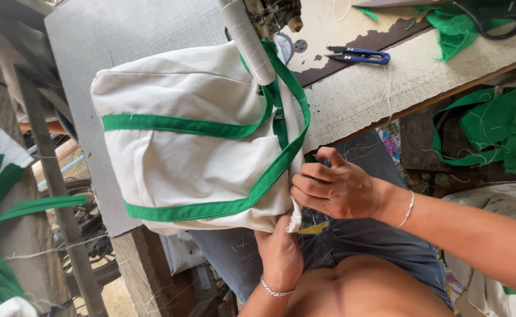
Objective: Sewing green handles onto a white canvas bag using an industrial sewing machine and trimming threads with snips.
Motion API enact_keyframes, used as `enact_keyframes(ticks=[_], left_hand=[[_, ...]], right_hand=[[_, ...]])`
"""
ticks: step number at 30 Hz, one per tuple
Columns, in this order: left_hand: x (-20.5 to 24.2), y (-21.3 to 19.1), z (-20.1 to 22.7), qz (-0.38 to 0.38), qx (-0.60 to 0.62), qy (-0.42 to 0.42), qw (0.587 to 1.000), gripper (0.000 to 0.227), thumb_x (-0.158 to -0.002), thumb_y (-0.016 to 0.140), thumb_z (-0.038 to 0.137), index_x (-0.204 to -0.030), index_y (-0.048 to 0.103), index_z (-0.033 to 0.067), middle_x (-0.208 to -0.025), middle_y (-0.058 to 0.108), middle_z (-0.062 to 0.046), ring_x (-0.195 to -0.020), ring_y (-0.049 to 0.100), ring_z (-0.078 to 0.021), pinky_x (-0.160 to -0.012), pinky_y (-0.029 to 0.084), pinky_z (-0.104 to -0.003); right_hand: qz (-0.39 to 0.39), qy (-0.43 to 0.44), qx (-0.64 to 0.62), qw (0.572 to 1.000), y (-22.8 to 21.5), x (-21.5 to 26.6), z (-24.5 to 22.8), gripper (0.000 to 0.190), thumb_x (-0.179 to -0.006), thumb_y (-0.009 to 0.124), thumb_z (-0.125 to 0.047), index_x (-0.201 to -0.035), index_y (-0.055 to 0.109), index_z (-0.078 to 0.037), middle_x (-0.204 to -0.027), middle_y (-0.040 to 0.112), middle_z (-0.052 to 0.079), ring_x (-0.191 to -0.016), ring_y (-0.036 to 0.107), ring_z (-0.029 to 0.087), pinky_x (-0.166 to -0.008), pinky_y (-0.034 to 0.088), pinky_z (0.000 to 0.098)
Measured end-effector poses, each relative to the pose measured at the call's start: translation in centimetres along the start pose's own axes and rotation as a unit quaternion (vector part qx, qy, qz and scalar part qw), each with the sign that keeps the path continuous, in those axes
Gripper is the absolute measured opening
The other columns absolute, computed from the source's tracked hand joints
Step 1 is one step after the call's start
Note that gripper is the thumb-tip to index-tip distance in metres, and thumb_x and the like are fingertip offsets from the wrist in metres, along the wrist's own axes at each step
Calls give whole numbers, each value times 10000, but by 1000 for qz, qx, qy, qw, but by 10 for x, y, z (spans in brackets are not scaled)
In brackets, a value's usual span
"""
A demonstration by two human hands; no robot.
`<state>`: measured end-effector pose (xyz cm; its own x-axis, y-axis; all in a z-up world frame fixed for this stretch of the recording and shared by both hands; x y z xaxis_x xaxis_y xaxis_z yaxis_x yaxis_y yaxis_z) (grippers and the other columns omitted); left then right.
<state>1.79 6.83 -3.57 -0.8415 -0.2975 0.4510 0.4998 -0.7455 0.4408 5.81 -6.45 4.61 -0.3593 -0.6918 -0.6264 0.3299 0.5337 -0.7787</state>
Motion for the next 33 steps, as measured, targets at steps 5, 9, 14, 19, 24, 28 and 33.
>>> enact_keyframes(ticks=[5,9,14,19,24,28,33], left_hand=[[2,-1,4,-32,-80,26,996,298,-794,575,-128,-1079,608,-49,-1164,602,-52,-1045,459,-144,-970,268,-233],[10,10,6,1,15,-50,999,664,-773,525,-148,-1428,544,-37,-1453,577,-62,-1211,505,-163,-1020,277,-230],[9,-16,-10,86,1,-102,991,452,-798,572,-142,-1229,625,-19,-1262,617,-14,-1038,440,-111,-861,230,-217],[10,-8,-1,56,8,-69,996,536,-788,601,-123,-1320,607,-63,-1365,656,-112,-1195,576,-190,-1040,406,-301],[13,-10,22,-6,-71,7,997,491,-846,554,-35,-1332,618,-46,-1390,649,-132,-1294,587,-240,-1054,473,-355],[36,5,58,-312,-494,45,810,377,-934,644,448,-1027,688,85,-802,751,-46,-662,663,-141,-620,534,-315],[58,125,121,-582,-507,308,556,256,-1073,499,275,-1118,584,37,-863,587,-137,-718,583,-335,-649,428,-420]], right_hand=[[-27,-30,-42,998,2,-2,8,164,-1072,453,-74,-1118,609,-52,-1112,544,82,-1015,516,229,-828,451,466],[-14,-29,-76,997,6,7,8,234,-1086,399,-75,-1154,617,-25,-1152,558,103,-1065,515,247,-849,447,483],[13,-43,-49,998,5,7,6,206,-1069,448,-53,-1157,631,-17,-1138,584,111,-1050,537,250,-828,479,488],[18,-64,-27,997,-2,1,4,223,-1067,438,-53,-1121,654,-30,-1161,616,92,-1073,565,240,-858,488,475],[39,-59,-53,996,-11,-3,7,215,-1058,483,-50,-991,685,-21,-1080,628,101,-992,589,258,-870,495,480],[24,-41,-83,995,-8,2,7,276,-1062,420,-37,-1016,689,5,-1083,666,123,-1027,618,289,-932,481,515],[26,-25,-106,994,3,4,-5,344,-1063,355,-41,-1034,691,23,-1076,703,129,-1066,669,310,-1072,456,580]])
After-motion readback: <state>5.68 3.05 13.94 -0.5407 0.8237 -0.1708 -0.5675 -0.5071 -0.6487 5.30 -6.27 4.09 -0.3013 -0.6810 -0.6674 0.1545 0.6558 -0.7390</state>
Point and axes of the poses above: each hand's wrist, its own x-axis away from the middle knuckle, its own y-axis out of the palm, z = x × y, the point moved 7 cm from there along -x, towards the middle knuckle
